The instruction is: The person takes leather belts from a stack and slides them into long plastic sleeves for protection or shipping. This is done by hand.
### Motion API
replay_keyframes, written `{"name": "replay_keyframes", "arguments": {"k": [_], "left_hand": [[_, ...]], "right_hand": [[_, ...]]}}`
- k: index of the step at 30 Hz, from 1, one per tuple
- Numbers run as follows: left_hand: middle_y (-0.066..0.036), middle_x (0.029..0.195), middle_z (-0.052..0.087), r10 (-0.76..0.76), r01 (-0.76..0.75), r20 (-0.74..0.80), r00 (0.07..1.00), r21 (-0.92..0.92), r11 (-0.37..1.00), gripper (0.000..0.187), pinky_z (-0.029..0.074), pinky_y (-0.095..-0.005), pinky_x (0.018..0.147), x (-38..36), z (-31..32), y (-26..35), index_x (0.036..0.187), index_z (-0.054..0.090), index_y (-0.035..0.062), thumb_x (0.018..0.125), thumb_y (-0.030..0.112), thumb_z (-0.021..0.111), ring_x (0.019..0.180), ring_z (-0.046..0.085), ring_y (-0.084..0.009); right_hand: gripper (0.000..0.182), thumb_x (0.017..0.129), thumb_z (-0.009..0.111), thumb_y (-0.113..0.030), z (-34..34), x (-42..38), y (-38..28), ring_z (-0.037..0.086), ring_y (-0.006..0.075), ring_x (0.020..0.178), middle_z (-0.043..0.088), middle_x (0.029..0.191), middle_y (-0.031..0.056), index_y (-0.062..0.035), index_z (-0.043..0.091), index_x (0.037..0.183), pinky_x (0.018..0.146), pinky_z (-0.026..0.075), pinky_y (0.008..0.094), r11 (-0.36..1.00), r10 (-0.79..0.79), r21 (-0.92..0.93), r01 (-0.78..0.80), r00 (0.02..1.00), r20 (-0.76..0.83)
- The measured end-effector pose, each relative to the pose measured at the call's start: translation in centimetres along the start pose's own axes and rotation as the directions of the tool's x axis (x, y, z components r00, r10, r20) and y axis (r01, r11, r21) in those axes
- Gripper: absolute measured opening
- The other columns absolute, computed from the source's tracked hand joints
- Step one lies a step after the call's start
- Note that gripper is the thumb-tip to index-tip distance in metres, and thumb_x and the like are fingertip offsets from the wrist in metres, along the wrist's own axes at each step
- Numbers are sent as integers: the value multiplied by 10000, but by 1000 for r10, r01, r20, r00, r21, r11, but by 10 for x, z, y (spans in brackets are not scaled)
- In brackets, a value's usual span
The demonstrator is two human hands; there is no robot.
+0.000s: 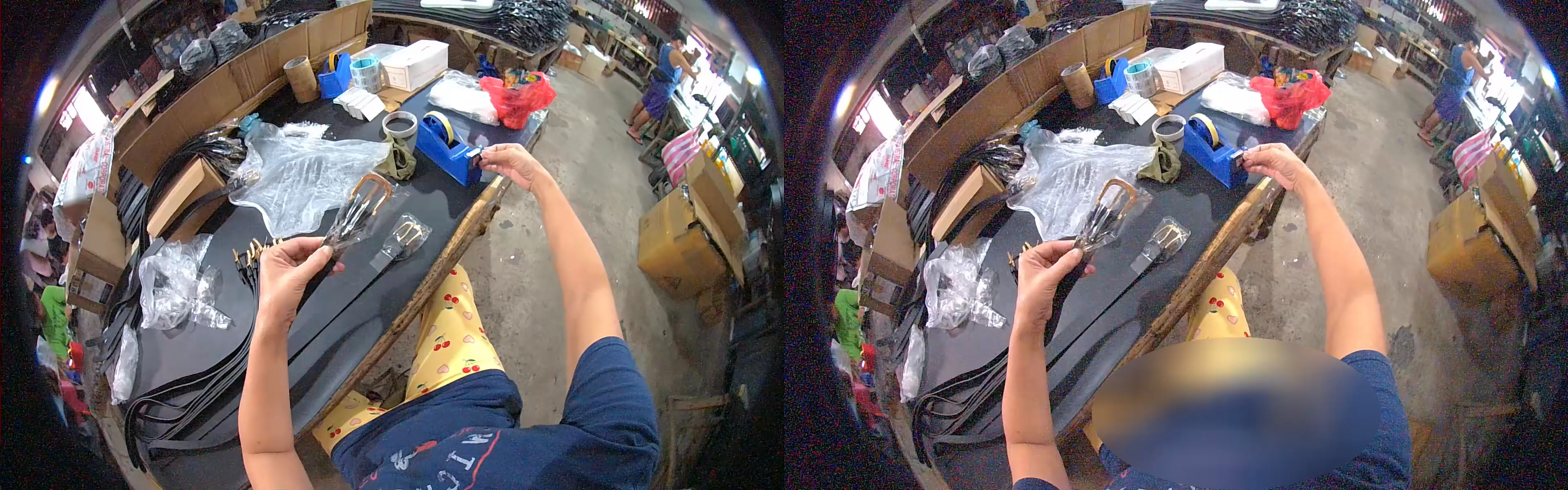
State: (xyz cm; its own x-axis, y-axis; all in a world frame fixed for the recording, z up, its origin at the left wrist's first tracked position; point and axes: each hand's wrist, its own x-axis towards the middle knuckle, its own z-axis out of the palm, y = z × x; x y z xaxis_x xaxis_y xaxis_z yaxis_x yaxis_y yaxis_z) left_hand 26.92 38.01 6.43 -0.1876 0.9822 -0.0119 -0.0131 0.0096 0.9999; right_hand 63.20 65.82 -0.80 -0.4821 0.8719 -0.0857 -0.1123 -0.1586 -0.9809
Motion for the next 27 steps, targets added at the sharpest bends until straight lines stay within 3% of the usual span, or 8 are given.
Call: {"name": "replay_keyframes", "arguments": {"k": [6,8,11,16,19,21,27], "left_hand": [[-124,809,675,10,-10,-3,1000,9,1000,193,546,-270,658,1,-4,-1,933,641,-84,816,66,675,670,659,-170],[-126,809,675,13,-13,-3,1000,1,1000,193,546,-269,659,2,-5,-2,934,641,-85,817,64,673,670,659,-170],[-129,810,676,22,-22,-7,1000,-11,1000,192,545,-267,659,1,-5,-3,935,639,-89,818,60,669,670,659,-169],[-118,807,677,29,-30,-21,999,-41,999,166,538,-250,665,0,-10,-2,932,647,-82,828,47,658,689,661,-150],[-118,807,676,33,-33,-29,999,-16,999,163,539,-247,666,0,-12,-2,934,645,-84,831,42,653,689,662,-151],[-117,806,675,52,-54,-38,998,-53,997,159,538,-240,667,-1,-14,-3,934,644,-86,831,35,651,693,663,-150],[-105,794,674,93,-92,-66,993,16,996,128,548,-259,661,-4,-13,1,904,651,-63,823,36,662,684,659,-154]], "right_hand": [[151,798,669,-74,3,-2,4,627,190,901,660,922,107,23,651,912,875,498,337,1000,-16,7,16,999,-48],[151,772,685,-88,5,-2,6,634,192,841,670,899,94,12,663,883,798,514,309,1000,-9,10,10,994,-107],[173,776,687,-118,7,-2,17,625,197,832,658,898,98,2,663,898,788,510,317,996,23,85,-13,993,-114],[176,786,678,-115,14,-6,25,583,183,747,621,879,101,12,653,905,738,515,323,999,-5,50,15,979,-204],[157,799,667,-106,16,-6,27,577,174,733,613,851,94,10,638,900,717,521,320,991,82,118,-59,976,-203],[118,818,646,-85,19,-6,26,582,175,735,607,820,90,6,617,888,705,524,318,922,223,352,-163,965,-137],[53,854,595,-51,29,-1,29,577,164,693,590,740,66,-6,581,829,663,515,306,809,316,555,-194,940,-132]]}}
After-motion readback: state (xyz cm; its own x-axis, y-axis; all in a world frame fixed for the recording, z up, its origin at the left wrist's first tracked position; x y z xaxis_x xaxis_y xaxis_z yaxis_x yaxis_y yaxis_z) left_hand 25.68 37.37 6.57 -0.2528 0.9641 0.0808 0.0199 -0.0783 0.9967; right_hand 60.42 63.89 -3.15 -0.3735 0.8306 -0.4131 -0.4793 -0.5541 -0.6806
